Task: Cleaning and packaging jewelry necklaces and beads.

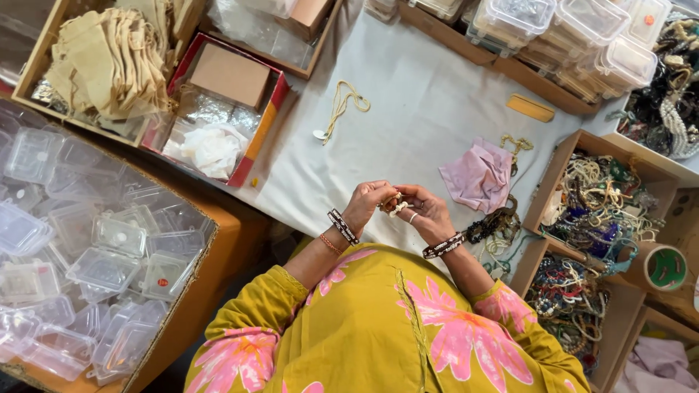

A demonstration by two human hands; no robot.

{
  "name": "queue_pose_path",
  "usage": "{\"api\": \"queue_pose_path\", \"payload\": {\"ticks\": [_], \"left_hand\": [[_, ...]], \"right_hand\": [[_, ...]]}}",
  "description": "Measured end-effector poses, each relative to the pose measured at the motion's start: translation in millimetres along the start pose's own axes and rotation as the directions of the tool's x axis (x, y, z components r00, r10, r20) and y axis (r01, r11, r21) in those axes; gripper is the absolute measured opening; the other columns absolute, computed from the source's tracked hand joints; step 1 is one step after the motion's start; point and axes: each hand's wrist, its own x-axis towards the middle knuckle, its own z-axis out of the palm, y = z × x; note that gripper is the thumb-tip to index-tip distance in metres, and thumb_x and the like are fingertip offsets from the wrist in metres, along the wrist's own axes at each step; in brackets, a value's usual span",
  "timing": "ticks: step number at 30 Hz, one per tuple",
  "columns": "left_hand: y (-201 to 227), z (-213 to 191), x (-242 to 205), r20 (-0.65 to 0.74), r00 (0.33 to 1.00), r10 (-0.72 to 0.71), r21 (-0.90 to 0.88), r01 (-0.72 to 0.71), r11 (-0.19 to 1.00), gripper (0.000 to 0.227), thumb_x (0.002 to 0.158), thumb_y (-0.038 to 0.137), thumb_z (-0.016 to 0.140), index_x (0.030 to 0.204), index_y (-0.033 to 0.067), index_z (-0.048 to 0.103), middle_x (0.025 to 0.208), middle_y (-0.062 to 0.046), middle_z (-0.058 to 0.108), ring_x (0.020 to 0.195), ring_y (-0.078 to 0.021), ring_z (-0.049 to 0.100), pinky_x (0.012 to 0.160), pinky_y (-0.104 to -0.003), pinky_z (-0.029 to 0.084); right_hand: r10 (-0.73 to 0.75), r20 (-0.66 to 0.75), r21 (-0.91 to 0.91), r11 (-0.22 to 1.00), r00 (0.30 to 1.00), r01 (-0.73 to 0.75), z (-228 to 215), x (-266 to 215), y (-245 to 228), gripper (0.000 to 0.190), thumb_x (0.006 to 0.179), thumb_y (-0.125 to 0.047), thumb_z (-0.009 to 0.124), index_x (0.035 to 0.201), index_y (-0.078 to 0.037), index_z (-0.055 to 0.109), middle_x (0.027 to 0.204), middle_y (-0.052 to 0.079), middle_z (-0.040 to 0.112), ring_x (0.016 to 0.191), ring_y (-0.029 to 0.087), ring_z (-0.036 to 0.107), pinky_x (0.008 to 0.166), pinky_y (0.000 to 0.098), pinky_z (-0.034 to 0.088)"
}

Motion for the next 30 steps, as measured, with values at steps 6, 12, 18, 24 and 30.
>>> {"api": "queue_pose_path", "payload": {"ticks": [6, 12, 18, 24, 30], "left_hand": [[-7, 5, 2, -0.048, 0.999, 0.001, -0.021, -0.002, 1.000, 0.026, 0.093, 0.019, 0.060, 0.071, 0.0068, 0.063, 0.071, 0.002, 0.060, 0.071, -0.0064, 0.052, 0.070, -0.025, 0.043], [-38, -2, 13, -0.060, 0.997, 0.051, 0.030, -0.050, 0.998, 0.029, 0.101, 0.023, 0.059, 0.077, 0.0061, 0.058, 0.080, 0.005, 0.053, 0.073, -0.0056, 0.049, 0.067, -0.025, 0.042], [0, 19, -9, -0.088, 0.990, 0.113, 0.418, -0.066, 0.906, 0.031, 0.103, 0.036, 0.054, 0.100, 0.0063, 0.062, 0.084, -0.002, 0.070, 0.077, -0.0083, 0.066, 0.070, -0.027, 0.055], [-5, 16, -8, -0.006, 0.991, 0.136, 0.601, -0.105, 0.792, 0.038, 0.092, 0.035, 0.074, 0.110, 0.0044, 0.061, 0.091, -0.004, 0.072, 0.081, -0.0097, 0.068, 0.072, -0.028, 0.057], [-37, -1, 8, 0.070, 0.995, 0.069, 0.347, -0.089, 0.934, 0.030, 0.100, 0.030, 0.065, 0.116, 0.0040, 0.062, 0.095, -0.002, 0.071, 0.081, -0.0082, 0.068, 0.072, -0.025, 0.059]], "right_hand": [[0.011, -0.053, 0.001, 1.000, 0.999, -0.011, -1, -1, 13, 0.039, 0.090, 0.001, 0.069, 0.128, 0.006, 0.059, 0.113, 0.012, 0.073, 0.105, 0.016, 0.071, 0.095, 0.0304, 0.058], [0.021, -0.121, 0.000, 1.000, 0.992, -0.021, -1, 2, 23, 0.026, 0.091, -0.001, 0.068, 0.116, 0.005, 0.063, 0.104, 0.010, 0.073, 0.094, 0.015, 0.073, 0.087, 0.0303, 0.061], [0.050, -0.163, 0.014, 0.999, 0.985, -0.048, -16, 10, 47, 0.016, 0.095, -0.005, 0.066, 0.109, 0.003, 0.063, 0.097, 0.009, 0.072, 0.086, 0.014, 0.072, 0.076, 0.0281, 0.061], [0.067, -0.163, 0.023, 0.998, 0.984, -0.064, -25, 7, 53, 0.016, 0.097, -0.005, 0.066, 0.110, 0.002, 0.062, 0.097, 0.007, 0.072, 0.083, 0.012, 0.070, 0.071, 0.0274, 0.059], [0.144, -0.148, 0.006, 0.990, 0.978, -0.144, -21, 1, 31, 0.021, 0.097, -0.011, 0.068, 0.113, 0.002, 0.062, 0.098, 0.007, 0.072, 0.084, 0.014, 0.071, 0.069, 0.0284, 0.060]]}}
